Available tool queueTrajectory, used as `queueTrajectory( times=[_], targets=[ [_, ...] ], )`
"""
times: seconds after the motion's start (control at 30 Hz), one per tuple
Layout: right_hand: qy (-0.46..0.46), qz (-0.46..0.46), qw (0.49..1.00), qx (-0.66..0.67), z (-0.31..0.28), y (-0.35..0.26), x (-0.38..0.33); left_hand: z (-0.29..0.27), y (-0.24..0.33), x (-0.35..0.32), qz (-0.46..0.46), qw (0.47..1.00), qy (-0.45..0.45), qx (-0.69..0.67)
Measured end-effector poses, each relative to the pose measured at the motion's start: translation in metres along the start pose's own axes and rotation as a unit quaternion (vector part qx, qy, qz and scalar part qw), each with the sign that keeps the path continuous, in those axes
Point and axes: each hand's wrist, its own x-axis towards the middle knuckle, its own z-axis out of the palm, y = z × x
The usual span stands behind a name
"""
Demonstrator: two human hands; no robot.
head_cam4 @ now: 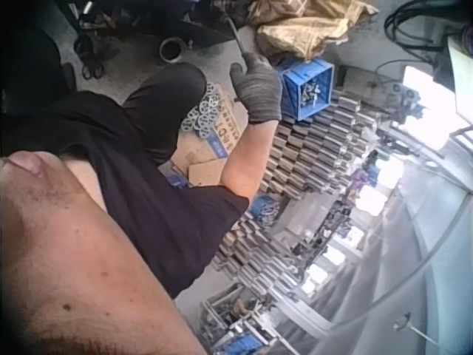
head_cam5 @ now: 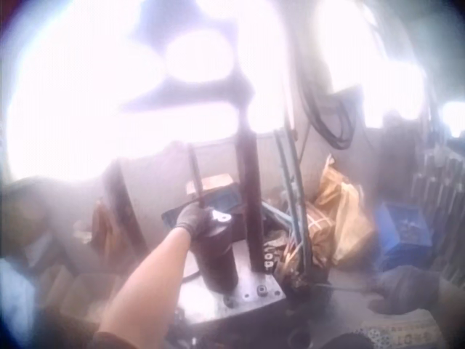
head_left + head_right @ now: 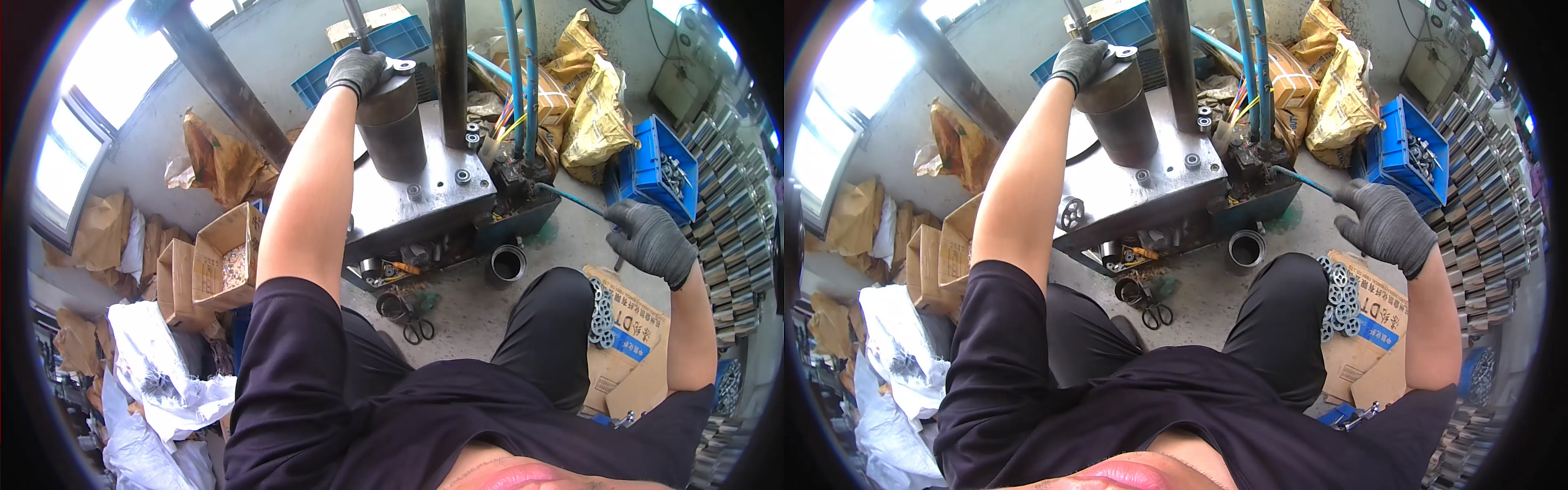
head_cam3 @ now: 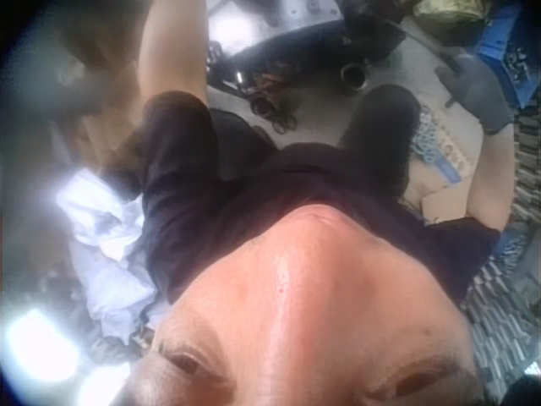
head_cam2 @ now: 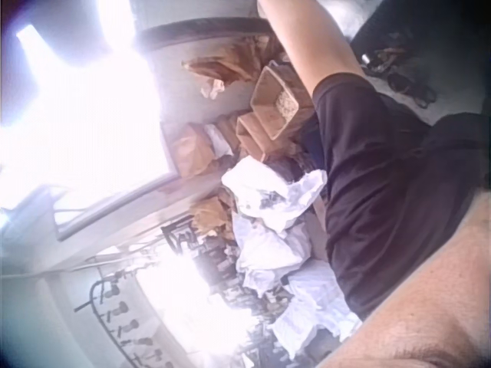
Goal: The person places metal components into a pressing machine, operates the machine with a lever, and then removes the pressed parts.
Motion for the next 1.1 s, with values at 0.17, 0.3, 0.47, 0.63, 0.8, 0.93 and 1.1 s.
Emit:
queueTrajectory(
  times=[0.17, 0.3, 0.47, 0.63, 0.8, 0.93, 1.1],
  targets=[
    [0.056, 0.018, 0.997, 0.05, 0.006, 0.003, 0.003, 0.006, 0.009, -0.007, -0.084, 0.996, -0.002, 0.028],
    [-0.014, 0.005, 1.0, 0.007, -0.005, -0.002, 0.012, 0.002, 0.009, -0.011, -0.092, 0.995, 0.003, 0.029],
    [-0.179, -0.031, 0.983, -0.016, -0.014, 0.001, 0.027, 0.0, -0.001, -0.004, -0.051, 0.999, 0.011, 0.011],
    [-0.169, -0.018, 0.985, 0.001, -0.004, 0.001, 0.019, 0.002, -0.002, -0.012, -0.021, 0.999, 0.022, -0.02],
    [-0.121, -0.021, 0.992, 0.031, 0.022, -0.001, -0.009, 0.006, -0.001, -0.011, -0.006, 0.998, 0.038, -0.04],
    [-0.104, 0.004, 0.993, 0.05, 0.041, -0.013, -0.03, 0.002, 0.0, -0.012, -0.027, 0.999, 0.018, -0.007],
    [-0.09, 0.046, 0.989, 0.107, 0.051, -0.015, -0.033, 0.002, -0.004, -0.009, -0.011, 1.0, 0.021, -0.001]
  ],
)
